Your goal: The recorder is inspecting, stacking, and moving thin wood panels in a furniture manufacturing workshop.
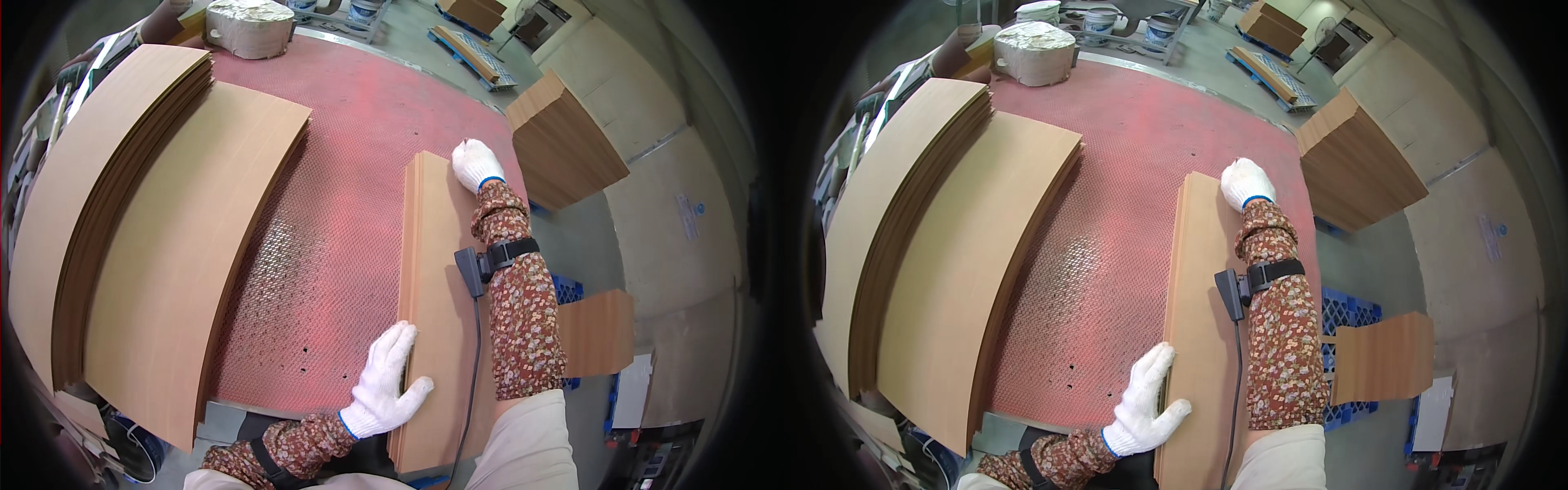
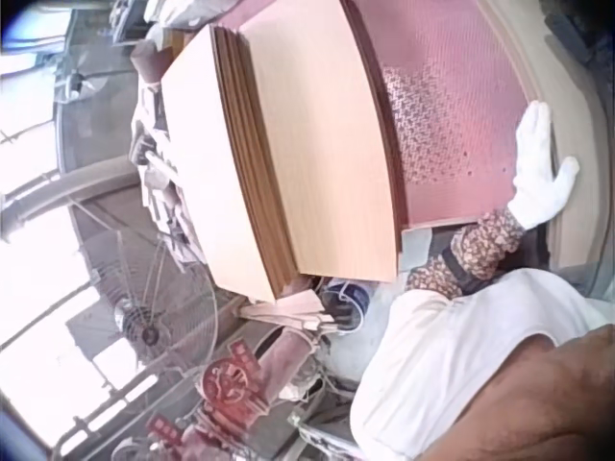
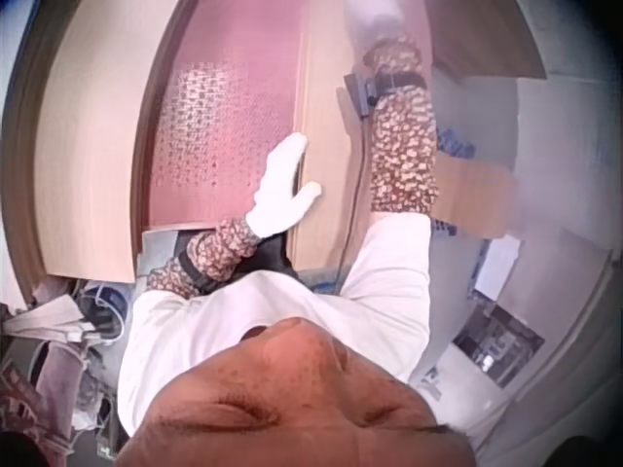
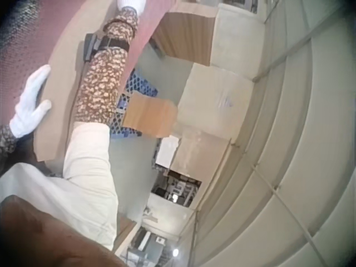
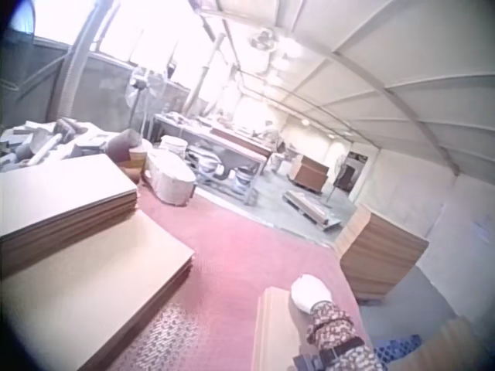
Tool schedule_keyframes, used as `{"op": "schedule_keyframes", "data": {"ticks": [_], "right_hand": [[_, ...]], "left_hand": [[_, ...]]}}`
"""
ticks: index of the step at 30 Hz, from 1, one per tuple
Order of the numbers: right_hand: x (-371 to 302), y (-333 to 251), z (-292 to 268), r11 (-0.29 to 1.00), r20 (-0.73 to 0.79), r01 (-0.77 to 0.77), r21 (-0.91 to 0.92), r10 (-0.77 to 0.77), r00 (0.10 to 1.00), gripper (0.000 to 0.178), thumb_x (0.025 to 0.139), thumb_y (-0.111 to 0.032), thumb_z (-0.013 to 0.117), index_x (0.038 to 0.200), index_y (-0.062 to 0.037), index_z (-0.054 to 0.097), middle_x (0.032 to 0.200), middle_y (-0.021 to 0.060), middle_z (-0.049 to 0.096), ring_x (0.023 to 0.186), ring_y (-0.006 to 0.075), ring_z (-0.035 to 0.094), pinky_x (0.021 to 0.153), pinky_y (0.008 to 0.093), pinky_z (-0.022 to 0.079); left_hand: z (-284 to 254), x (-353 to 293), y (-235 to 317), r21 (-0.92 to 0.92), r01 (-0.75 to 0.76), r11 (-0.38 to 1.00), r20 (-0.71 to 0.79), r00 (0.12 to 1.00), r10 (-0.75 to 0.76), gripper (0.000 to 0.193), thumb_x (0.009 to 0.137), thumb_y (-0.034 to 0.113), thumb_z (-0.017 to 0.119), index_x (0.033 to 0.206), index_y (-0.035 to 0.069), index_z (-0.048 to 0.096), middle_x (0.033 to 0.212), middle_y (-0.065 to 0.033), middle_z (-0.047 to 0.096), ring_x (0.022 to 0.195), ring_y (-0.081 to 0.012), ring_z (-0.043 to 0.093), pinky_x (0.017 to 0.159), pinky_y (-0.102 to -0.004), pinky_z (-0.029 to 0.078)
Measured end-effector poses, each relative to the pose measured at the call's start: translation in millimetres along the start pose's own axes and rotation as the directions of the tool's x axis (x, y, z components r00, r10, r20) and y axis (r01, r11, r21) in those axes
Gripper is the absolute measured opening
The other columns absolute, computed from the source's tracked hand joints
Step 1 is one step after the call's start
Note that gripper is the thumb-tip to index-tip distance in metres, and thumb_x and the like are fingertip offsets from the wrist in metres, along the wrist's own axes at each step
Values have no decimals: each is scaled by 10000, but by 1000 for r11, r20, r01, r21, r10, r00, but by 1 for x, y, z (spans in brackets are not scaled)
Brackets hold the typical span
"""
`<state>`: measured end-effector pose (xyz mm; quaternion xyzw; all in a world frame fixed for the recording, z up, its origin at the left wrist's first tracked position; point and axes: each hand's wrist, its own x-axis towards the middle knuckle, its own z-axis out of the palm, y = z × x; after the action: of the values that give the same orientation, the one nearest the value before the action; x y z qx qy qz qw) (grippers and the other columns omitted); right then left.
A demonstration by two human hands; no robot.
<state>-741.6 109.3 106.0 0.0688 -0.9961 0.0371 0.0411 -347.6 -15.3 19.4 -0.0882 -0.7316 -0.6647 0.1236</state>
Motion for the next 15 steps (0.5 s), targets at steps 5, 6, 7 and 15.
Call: {"op": "schedule_keyframes", "data": {"ticks": [5, 6, 7, 15], "right_hand": [[-45, -6, -4, 979, 8, 145, -143, -146, 989, 392, 1005, -270, 443, 1080, 16, 701, 1093, 303, 703, 1052, 467, 675, 910, 534, 556], [-62, -5, -8, 999, -89, 31, -31, -33, 996, 386, 1012, -259, 436, 1048, 18, 702, 1052, 307, 707, 1005, 472, 686, 886, 537, 563], [-82, -7, -10, 995, -119, 88, -46, -93, 989, 389, 1023, -265, 424, 1006, 13, 695, 1013, 312, 706, 942, 489, 690, 867, 551, 561], [-256, -19, -31, 998, -38, -60, 19, 61, 997, 392, 1051, -326, 437, 948, 3, 624, 849, 330, 690, 814, 507, 685, 747, 588, 559]], "left_hand": [[1, 1, 0, 19, -14, 1000, -4, 1000, 14, 773, 850, 142, 746, 1497, -98, 396, 1512, -326, 404, 1410, -458, 415, 1190, -485, 341], [2, 0, 1, 9, -19, 1000, 1, 1000, 19, 773, 850, 142, 746, 1497, -98, 396, 1512, -326, 404, 1411, -458, 415, 1190, -485, 341], [3, -1, 0, 11, -23, 1000, -5, 1000, 23, 775, 855, 147, 743, 1503, -93, 390, 1516, -325, 400, 1415, -457, 409, 1194, -485, 336], [8, -1, -9, 8, -32, 999, -10, 999, 32, 768, 884, 185, 716, 1527, -52, 370, 1541, -294, 389, 1459, -430, 363, 1224, -470, 296]]}}
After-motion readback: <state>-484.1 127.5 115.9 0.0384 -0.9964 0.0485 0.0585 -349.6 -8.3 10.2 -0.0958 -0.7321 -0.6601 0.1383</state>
